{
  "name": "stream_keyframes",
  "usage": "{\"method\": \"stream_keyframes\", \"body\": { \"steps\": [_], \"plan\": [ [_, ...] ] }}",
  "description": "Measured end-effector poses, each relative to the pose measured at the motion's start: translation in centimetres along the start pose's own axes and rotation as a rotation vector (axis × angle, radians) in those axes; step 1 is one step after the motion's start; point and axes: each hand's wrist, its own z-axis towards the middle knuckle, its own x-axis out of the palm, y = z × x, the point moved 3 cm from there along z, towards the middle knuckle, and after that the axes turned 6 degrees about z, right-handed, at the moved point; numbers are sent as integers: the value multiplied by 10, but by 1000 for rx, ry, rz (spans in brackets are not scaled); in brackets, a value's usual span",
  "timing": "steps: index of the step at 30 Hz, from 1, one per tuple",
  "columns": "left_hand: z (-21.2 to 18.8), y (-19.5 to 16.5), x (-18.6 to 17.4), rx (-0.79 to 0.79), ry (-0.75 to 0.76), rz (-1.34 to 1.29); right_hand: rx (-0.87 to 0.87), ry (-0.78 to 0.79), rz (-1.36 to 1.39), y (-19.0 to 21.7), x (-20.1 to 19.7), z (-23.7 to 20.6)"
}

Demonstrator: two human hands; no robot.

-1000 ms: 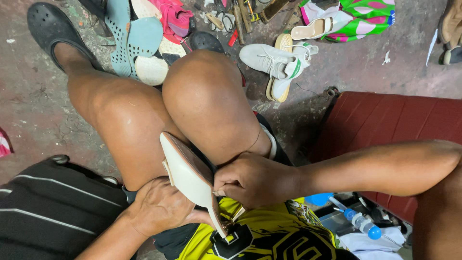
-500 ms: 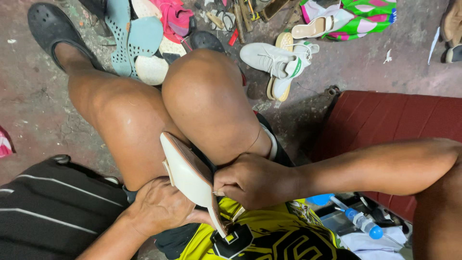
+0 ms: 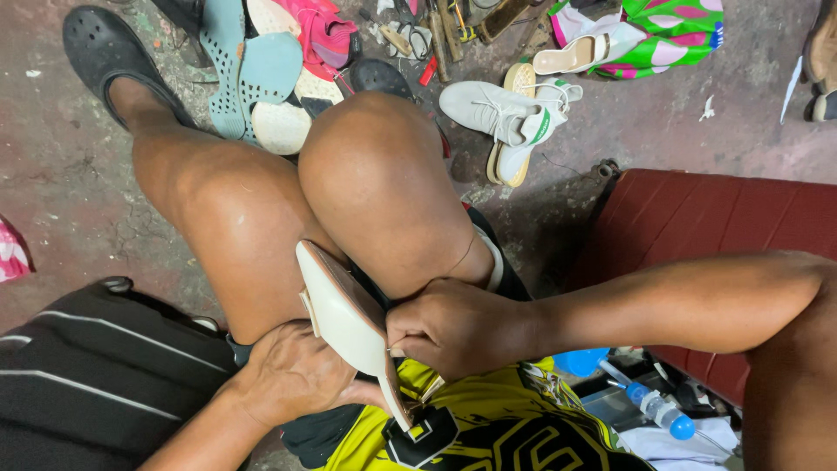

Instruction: The person sews a white high-heeled shoe using a needle and thread. They repeatedly pass the needle through the shoe's upper and pull the thread to secure the seam.

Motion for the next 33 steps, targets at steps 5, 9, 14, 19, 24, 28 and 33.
{"method": "stream_keyframes", "body": {
  "steps": [5,9,14,19,24,28,33],
  "plan": [
    [-6,3,4,2,7,-25,-28,-13,-48,1,2,2],
    [-8,5,10,-14,55,-7,-53,-35,-75,2,3,4],
    [-7,5,7,-11,17,-35,-21,-35,-71,2,4,5],
    [0,1,-2,-86,57,-56,-33,-48,-155,4,4,5],
    [10,-11,-20,-224,199,-120,-42,-37,-153,9,0,-2],
    [15,-26,-33,-352,282,-140,77,30,-96,9,-6,-13],
    [-2,-50,-53,-627,264,-186,-57,57,8,10,-16,-32]
  ]
}}
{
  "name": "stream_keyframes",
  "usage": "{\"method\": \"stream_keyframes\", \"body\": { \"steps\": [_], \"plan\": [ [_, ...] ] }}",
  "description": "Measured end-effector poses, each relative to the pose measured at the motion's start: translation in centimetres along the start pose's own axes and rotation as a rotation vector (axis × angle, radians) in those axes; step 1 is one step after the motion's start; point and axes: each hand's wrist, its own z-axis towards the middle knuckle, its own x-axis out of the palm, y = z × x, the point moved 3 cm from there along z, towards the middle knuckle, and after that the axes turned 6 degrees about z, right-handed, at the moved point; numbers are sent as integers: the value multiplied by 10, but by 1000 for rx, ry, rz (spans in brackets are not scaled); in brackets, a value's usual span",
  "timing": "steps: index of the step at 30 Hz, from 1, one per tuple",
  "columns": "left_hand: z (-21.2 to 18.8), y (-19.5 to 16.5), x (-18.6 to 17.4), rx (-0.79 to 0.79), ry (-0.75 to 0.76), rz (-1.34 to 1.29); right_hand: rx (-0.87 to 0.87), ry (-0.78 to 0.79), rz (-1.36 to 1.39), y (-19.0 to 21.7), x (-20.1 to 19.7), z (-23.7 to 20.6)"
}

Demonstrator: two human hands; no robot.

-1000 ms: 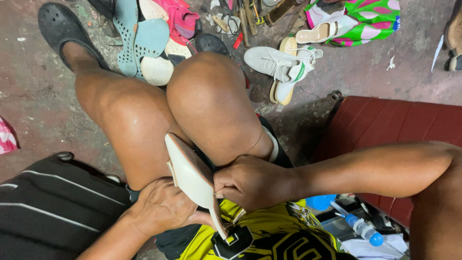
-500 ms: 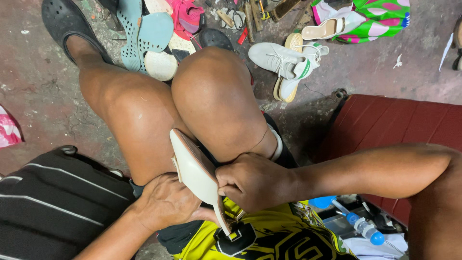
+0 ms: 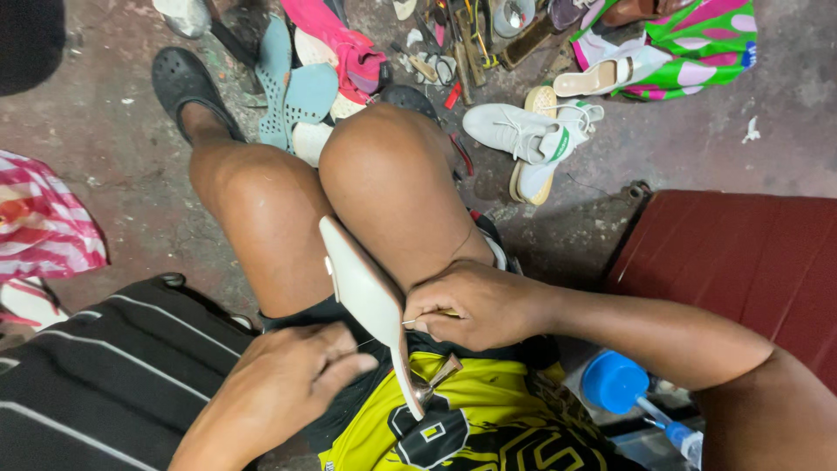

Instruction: The person sews a white high-heeled shoe using a needle and thread. They repeatedly pass the needle through the shoe's upper and pull the thread to secure the seam.

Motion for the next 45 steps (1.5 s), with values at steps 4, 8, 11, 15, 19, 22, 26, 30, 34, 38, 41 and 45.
{"method": "stream_keyframes", "body": {
  "steps": [4,8,11,15,19,22,26,30,34,38,41,45],
  "plan": [
    [-23,11,-6,-487,-30,26,107,3,27,-8,-1,-13],
    [-40,-1,-1,-673,-456,236,146,13,24,-15,-3,-18],
    [-34,-31,15,-67,-848,259,108,30,84,-18,-2,-15],
    [-12,-20,56,-143,-647,-48,44,32,25,-18,-3,-11],
    [-35,10,84,-204,-645,-397,167,47,-64,-24,0,-9],
    [-48,29,98,-42,-707,-1347,153,36,-102,-23,3,-5],
    [-41,27,101,-74,-674,-1686,-12,-24,-158,-10,13,-2],
    [-24,4,96,-384,-552,-919,-54,-81,-188,2,19,-4],
    [-16,-11,88,-257,-517,-797,-113,-131,-285,9,26,-3],
    [-14,-5,85,-229,-433,-829,-107,-160,-333,12,27,0],
    [-11,-2,85,-205,-422,-875,-92,-155,-346,14,27,2],
    [-8,3,86,-241,-401,-906,-80,-142,-348,12,26,4]
  ]
}}
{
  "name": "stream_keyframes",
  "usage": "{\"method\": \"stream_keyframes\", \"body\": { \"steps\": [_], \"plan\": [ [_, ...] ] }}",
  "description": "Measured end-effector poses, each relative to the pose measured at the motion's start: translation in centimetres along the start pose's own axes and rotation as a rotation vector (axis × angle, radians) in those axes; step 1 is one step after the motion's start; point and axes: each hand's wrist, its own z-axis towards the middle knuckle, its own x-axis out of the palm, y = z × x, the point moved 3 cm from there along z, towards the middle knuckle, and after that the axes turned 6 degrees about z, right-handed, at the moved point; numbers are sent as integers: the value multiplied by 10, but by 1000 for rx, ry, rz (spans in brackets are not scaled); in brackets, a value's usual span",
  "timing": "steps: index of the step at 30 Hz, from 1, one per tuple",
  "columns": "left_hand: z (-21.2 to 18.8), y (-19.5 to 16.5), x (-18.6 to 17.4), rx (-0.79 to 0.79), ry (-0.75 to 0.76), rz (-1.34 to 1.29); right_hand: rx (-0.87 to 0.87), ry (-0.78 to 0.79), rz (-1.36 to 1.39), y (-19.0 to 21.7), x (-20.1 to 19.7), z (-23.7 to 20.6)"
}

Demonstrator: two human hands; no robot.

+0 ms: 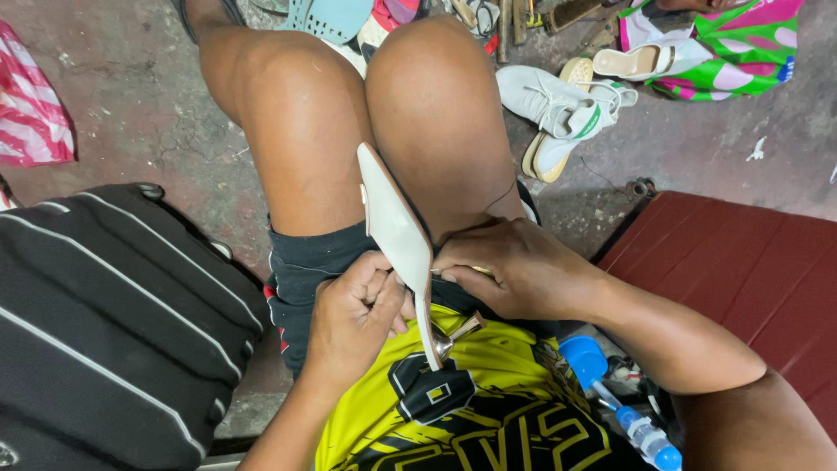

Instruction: The person sews a white high-heeled shoe using a needle and thread. They repeatedly pass the needle through the shoe's upper and pull the thread to secure the seam.

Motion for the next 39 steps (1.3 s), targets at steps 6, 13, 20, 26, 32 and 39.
{"method": "stream_keyframes", "body": {
  "steps": [6,13,20,26,32,39],
  "plan": [
    [4,12,2,-70,42,-1,100,36,-49,-14,3,-6],
    [5,30,11,-245,11,48,-49,14,-161,-19,5,-18],
    [4,16,12,-144,-64,253,-75,-125,-333,5,1,-35],
    [7,8,2,-147,13,183,-103,-76,-385,5,7,-15],
    [15,7,-1,-172,58,142,-130,33,-394,-10,9,-10],
    [16,6,-3,-107,43,141,-159,-15,-420,-17,15,-9]
  ]
}}
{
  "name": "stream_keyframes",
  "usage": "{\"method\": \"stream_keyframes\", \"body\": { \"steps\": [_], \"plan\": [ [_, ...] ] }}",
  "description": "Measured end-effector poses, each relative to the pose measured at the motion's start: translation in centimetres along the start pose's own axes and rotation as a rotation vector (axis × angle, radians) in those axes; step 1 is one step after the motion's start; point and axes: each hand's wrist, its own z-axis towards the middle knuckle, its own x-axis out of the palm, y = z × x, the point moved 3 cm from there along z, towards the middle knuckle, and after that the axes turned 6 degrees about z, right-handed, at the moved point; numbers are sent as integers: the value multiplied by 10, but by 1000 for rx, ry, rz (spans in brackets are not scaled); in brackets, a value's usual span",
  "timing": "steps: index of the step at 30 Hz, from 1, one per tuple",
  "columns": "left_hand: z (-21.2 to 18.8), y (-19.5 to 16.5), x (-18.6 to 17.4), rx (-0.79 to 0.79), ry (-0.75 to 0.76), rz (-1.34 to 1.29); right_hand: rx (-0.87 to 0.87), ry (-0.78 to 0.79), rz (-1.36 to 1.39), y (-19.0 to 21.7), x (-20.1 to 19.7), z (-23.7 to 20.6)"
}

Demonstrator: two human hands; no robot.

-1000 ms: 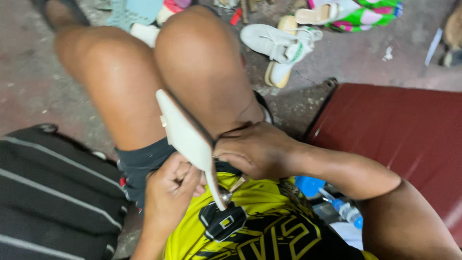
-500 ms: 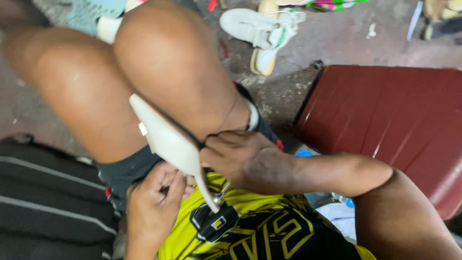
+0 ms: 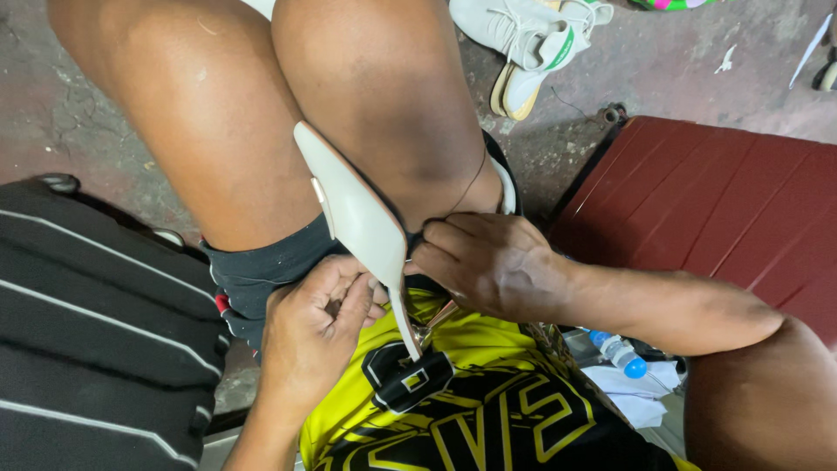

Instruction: The person sews a white high-heeled shoe using a needle and thread. They repeatedly pass the needle through the shoe's upper and pull the thread to secure the seam.

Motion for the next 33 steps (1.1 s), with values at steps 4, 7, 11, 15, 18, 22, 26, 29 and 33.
{"method": "stream_keyframes", "body": {
  "steps": [4,7,11,15,18,22,26,29,33],
  "plan": [
    [0,-1,2,23,-32,55,23,-75,-65,0,2,-2],
    [-1,-3,3,48,-43,58,48,-93,-123,-1,3,-3],
    [-1,-2,6,60,-67,42,69,-122,-140,0,1,-3],
    [-6,-2,8,103,-120,71,94,-137,-156,0,0,-2],
    [-12,-8,8,233,-176,103,79,-126,-171,-1,1,-1],
    [-14,-15,19,316,-268,206,83,-135,-189,-4,5,0],
    [-14,-14,23,318,-320,279,72,-140,-231,-2,10,1],
    [-17,-10,24,364,-338,255,93,-136,-250,-1,15,1],
    [-17,-5,29,412,-325,223,99,-118,-310,-1,19,-5]
  ]
}}
